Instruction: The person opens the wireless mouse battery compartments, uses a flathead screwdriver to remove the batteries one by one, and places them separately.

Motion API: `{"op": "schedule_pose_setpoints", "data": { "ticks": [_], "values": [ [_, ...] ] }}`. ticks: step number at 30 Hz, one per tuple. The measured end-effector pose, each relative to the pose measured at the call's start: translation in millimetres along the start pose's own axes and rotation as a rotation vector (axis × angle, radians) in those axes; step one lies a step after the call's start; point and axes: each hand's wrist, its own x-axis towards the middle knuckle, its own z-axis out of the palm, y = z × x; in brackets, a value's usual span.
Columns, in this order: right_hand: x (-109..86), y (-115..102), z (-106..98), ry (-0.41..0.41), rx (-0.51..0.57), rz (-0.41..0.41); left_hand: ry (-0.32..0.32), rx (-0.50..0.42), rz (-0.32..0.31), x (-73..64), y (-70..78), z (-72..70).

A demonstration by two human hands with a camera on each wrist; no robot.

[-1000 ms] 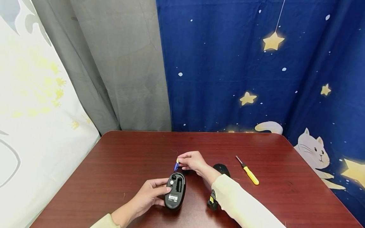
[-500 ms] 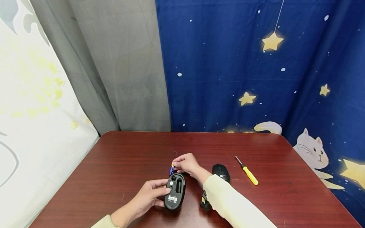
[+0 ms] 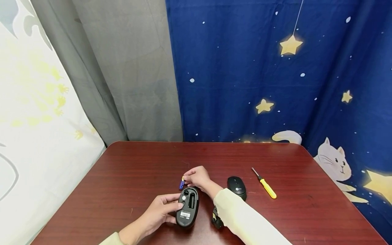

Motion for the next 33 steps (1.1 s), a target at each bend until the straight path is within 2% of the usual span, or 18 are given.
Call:
{"op": "schedule_pose_setpoints", "data": {
  "ticks": [19, 28, 33],
  "values": [
    [-0.7, -4.5, 7.1, 0.07, -0.038, 0.053, -0.005, 0.0, 0.002, -1.7, 0.2, 0.3],
    [0.9, -2.6, 11.5, 0.124, -0.189, 0.016, -0.02, -0.008, 0.003, -1.1, -0.7, 0.0],
    [-0.2, -2.4, 12.4, 0.129, -0.252, -0.016, -0.017, -0.003, 0.003, -1.2, -1.3, -0.3]
  ]
}}
